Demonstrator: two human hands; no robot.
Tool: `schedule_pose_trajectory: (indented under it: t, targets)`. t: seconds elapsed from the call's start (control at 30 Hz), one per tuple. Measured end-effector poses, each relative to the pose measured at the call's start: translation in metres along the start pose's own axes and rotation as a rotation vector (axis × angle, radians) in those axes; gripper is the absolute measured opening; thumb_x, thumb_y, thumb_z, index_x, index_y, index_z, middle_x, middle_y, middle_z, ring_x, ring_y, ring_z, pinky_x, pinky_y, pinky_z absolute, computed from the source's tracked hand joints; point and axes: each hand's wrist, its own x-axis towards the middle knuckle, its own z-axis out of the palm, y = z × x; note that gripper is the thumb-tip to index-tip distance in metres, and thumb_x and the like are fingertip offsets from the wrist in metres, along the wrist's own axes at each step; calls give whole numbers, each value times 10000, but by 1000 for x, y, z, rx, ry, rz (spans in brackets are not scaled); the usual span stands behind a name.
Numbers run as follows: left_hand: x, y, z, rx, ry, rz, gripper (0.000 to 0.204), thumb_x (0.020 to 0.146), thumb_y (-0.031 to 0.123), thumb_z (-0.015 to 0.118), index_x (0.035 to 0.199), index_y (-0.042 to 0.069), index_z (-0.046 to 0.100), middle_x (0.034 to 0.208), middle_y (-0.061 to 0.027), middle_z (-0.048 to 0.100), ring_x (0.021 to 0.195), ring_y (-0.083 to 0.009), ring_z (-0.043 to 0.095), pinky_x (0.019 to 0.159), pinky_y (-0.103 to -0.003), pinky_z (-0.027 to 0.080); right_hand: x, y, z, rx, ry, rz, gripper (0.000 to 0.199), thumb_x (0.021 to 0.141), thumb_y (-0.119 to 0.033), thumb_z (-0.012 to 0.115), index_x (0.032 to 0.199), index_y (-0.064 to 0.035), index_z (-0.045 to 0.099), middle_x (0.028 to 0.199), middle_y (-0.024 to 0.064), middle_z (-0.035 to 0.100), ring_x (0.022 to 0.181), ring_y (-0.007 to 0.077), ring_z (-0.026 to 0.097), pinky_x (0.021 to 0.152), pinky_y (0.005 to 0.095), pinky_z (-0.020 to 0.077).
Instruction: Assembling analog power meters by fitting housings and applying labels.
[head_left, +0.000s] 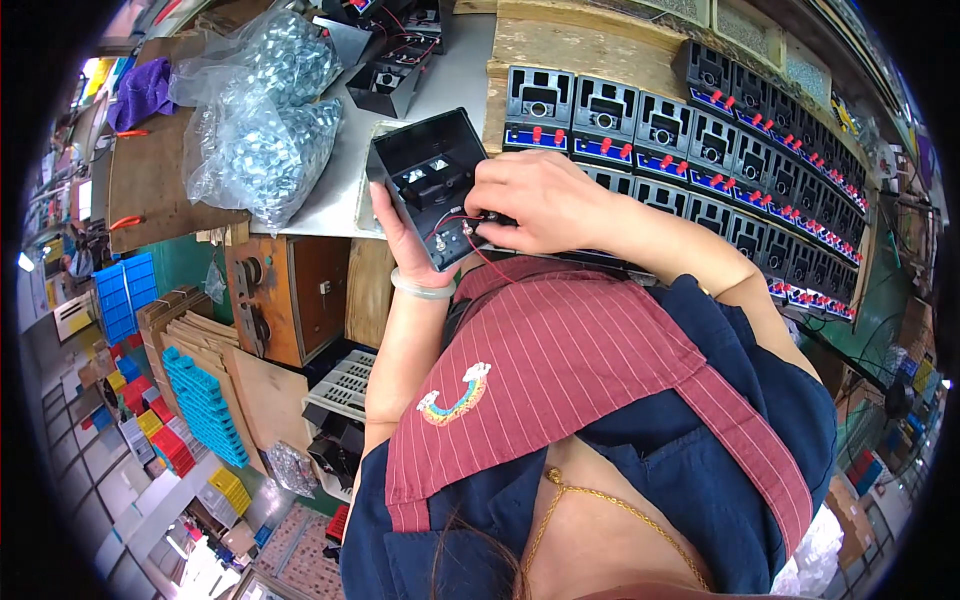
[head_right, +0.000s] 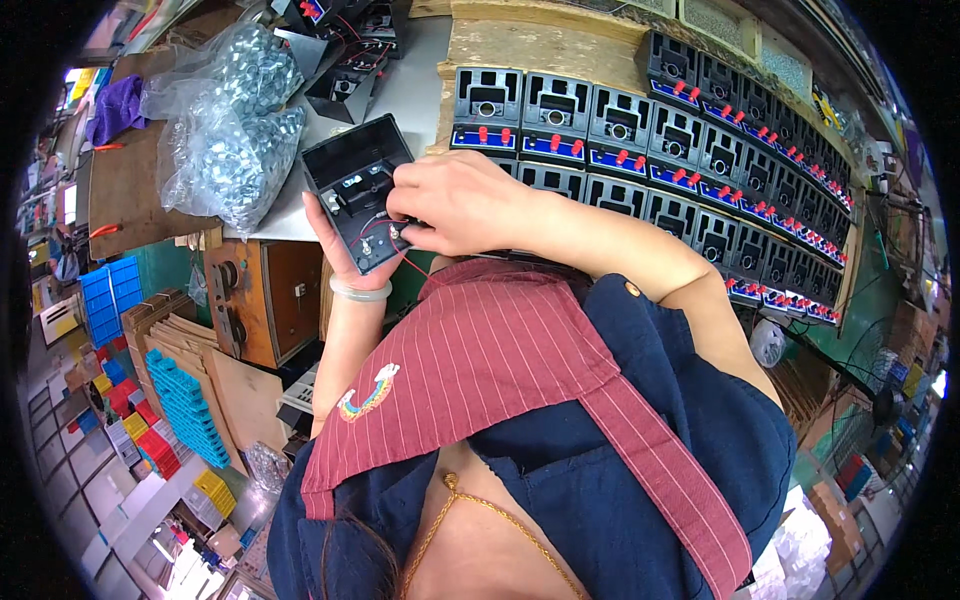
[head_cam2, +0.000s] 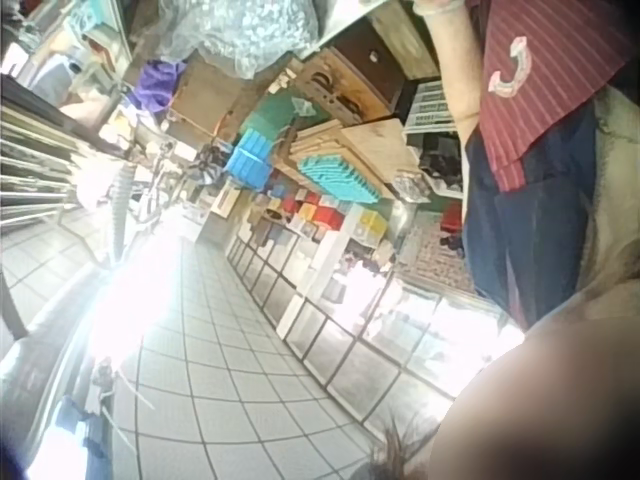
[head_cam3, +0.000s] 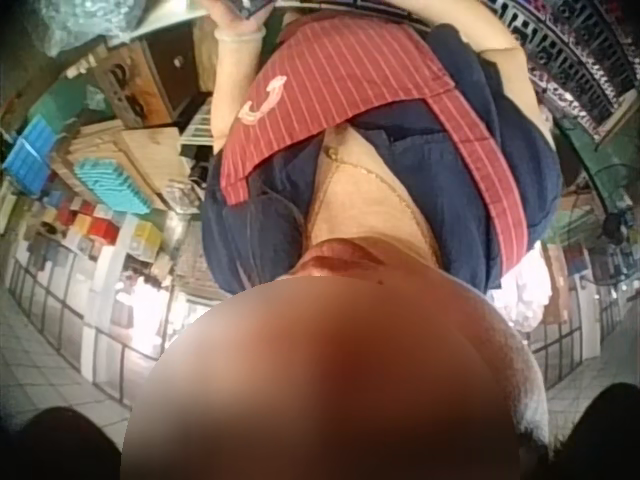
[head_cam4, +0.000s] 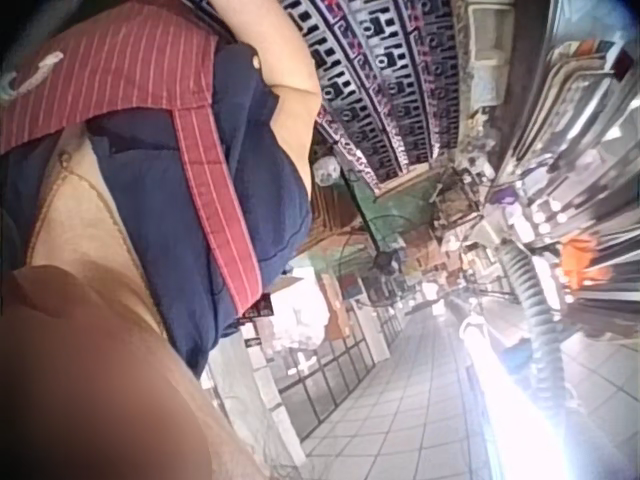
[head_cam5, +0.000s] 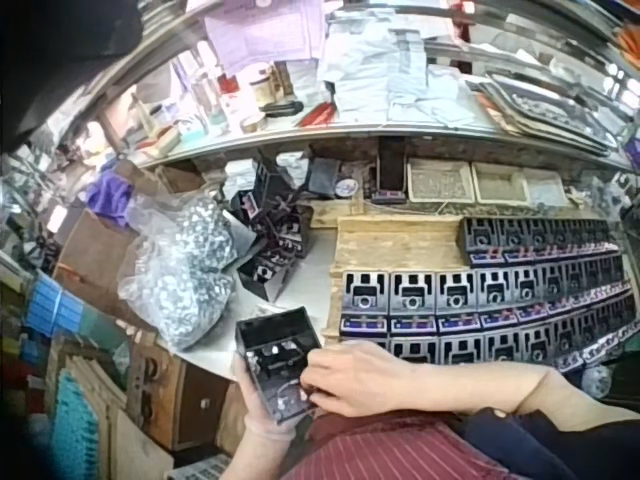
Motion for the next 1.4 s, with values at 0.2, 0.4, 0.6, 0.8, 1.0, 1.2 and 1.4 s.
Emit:
schedule_pose_trajectory:
  t: [0.2, 0.4, 0.6, 0.8, 1.0, 1.2, 1.4]
  targets:
    - [-5, -5, 11, -53, -4, -146, 773, 805, 717, 438, 1311, 135, 490, 1242, -137, 563, 1094, -306, 566, 956, -467, 438, -12, 5, 0, 123, 87, 88, 64, 785, -113, 644, 801, -60, 612, 728, 75, 564, 658, 228, 594, 601, 322, 488]
    - [-6, -13, 28, -48, -15, -67, 809, 792, 729, 441, 1339, 132, 454, 1261, -143, 543, 1137, -323, 531, 989, -498, 391, -28, 45, 39, 826, 502, 732, 104, 880, -115, 614, 871, -20, 573, 751, -34, 565, 620, 24, 481, 565, 205, 415]
    - [-5, -14, 17, -30, 62, -165, 855, 771, 777, 409, 1342, 142, 455, 1277, -137, 533, 1157, -324, 516, 995, -524, 373, -33, 4, -12, 49, 308, 212, 210, 776, -222, 684, 940, -113, 609, 738, 36, 538, 637, 205, 584, 553, 334, 472]
    - [-10, -23, 29, 91, 182, -235, 734, 843, 698, 383, 1336, 157, 443, 1231, -87, 563, 1083, -256, 563, 908, -406, 468, -26, 10, -6, 41, -25, -237, 88, 811, -162, 648, 890, -129, 669, 678, 27, 507, 649, 219, 576, 556, 350, 459]
    - [-20, -12, 32, 197, -38, 21, 675, 871, 609, 431, 1269, 66, 476, 1146, -121, 585, 976, -242, 600, 827, -365, 509, -22, 3, -11, 435, -72, 431, 175, 862, -172, 524, 801, -26, 597, 655, 149, 591, 616, 299, 604, 569, 368, 462]
    - [-10, -13, 21, 327, -165, -227, 576, 897, 517, 437, 1105, -14, 521, 899, -182, 600, 649, -259, 610, 528, -363, 506, -9, -2, -10, 625, -363, 445, 202, 899, -115, 481, 740, 6, 509, 662, 82, 590, 643, 200, 645, 568, 312, 477]
    - [-9, -13, -3, 319, -26, -158, 703, 896, 610, 423, 1370, 93, 384, 1333, -50, 479, 1196, -226, 482, 1015, -386, 392, -22, 28, 40, 752, 196, 346, 248, 856, -40, 574, 1097, 16, 593, 917, 72, 683, 809, 90, 621, 731, 274, 508]
